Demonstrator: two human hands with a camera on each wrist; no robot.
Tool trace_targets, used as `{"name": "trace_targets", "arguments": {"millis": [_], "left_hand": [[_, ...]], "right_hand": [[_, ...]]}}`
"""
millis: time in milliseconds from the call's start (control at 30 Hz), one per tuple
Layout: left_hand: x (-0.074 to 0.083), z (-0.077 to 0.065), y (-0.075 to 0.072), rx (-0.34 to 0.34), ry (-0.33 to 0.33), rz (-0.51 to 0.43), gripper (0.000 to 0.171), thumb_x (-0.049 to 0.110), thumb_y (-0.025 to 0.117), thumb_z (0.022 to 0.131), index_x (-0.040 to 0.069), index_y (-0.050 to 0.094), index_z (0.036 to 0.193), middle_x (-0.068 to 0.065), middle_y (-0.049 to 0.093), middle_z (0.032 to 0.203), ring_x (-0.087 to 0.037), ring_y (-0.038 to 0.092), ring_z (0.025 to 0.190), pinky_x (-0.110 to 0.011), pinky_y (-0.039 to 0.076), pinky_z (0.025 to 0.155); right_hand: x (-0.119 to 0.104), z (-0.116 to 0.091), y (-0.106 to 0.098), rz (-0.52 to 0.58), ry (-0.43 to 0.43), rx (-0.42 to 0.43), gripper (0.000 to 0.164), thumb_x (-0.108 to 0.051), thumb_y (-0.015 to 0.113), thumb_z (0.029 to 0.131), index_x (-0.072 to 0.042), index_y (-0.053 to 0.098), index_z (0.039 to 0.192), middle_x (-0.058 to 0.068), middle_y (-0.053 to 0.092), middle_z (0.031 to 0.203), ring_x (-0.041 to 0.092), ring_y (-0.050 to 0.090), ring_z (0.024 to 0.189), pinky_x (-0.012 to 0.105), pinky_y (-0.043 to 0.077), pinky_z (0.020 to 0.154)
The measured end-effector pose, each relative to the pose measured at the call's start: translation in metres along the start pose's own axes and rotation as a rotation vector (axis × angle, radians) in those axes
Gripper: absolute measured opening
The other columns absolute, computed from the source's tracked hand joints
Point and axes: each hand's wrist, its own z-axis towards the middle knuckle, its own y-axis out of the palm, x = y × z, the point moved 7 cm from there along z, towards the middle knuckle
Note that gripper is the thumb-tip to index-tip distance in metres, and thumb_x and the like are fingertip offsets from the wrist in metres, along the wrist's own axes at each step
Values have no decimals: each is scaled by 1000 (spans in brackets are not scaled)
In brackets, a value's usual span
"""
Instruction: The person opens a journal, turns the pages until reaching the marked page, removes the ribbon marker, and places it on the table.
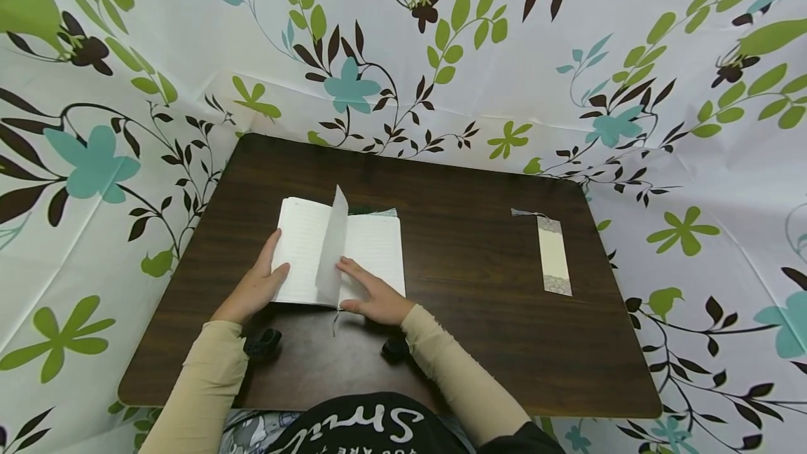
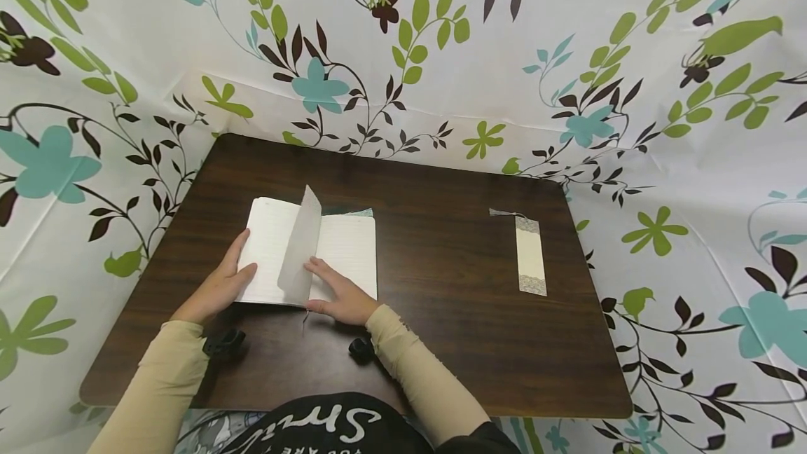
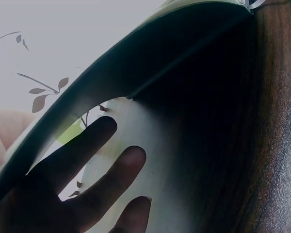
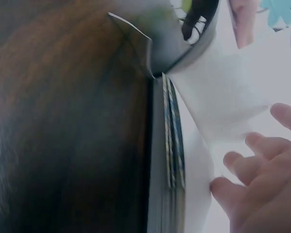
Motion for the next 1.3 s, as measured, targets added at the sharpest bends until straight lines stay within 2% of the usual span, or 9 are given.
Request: {"name": "trace_targets", "arguments": {"millis": [100,300,433,633,700,833,1000,1300], "left_hand": [[0,1,0,-3,10,-9,73,25,37,110,26,-14,163,-12,-12,169,-41,-7,154,-70,3,115],[3,0,-1,16,48,-8,64,38,24,112,22,-9,164,-20,-7,168,-46,-2,152,-71,5,115],[5,0,-1,27,74,-8,63,44,14,111,18,-8,164,-22,-7,168,-48,-3,151,-72,4,114],[5,1,-1,23,25,25,78,30,44,109,21,-12,163,-20,-5,169,-48,3,152,-71,10,114],[5,0,0,22,8,37,81,25,47,108,22,-12,163,-19,-6,169,-48,3,152,-71,10,115],[5,1,0,26,9,30,80,23,46,108,23,-12,163,-16,-8,169,-44,0,153,-69,8,116],[6,1,0,24,11,21,79,23,46,108,22,-12,163,-16,-9,169,-43,-3,154,-69,6,116],[3,1,-1,20,32,14,80,24,46,109,21,-12,163,-14,-10,170,-41,-5,154,-69,4,116]], "right_hand": [[-3,4,8,-89,-17,-9,69,-34,62,102,-16,30,161,5,14,170,22,15,155,44,26,120],[-6,7,20,-278,-7,-40,59,-32,61,103,-15,41,156,7,16,169,25,14,155,47,20,122],[-11,7,21,-341,-22,-30,56,-30,59,104,-14,43,155,10,19,168,34,20,153,52,22,121],[-10,7,21,-371,-31,-30,54,-28,58,105,-14,44,155,10,22,168,35,21,153,50,23,121],[-7,7,19,-393,-32,-28,55,-26,59,104,-13,43,155,10,24,167,34,22,153,47,22,122],[3,5,11,-477,21,-16,60,-26,63,101,-11,41,156,11,28,165,30,24,153,46,22,122],[21,-3,-2,-548,133,-25,69,-36,68,97,-14,40,157,8,24,167,25,19,154,49,22,122],[52,-20,-29,-507,269,-1,82,-40,74,91,-17,35,160,4,17,169,24,12,156,56,19,121]]}}
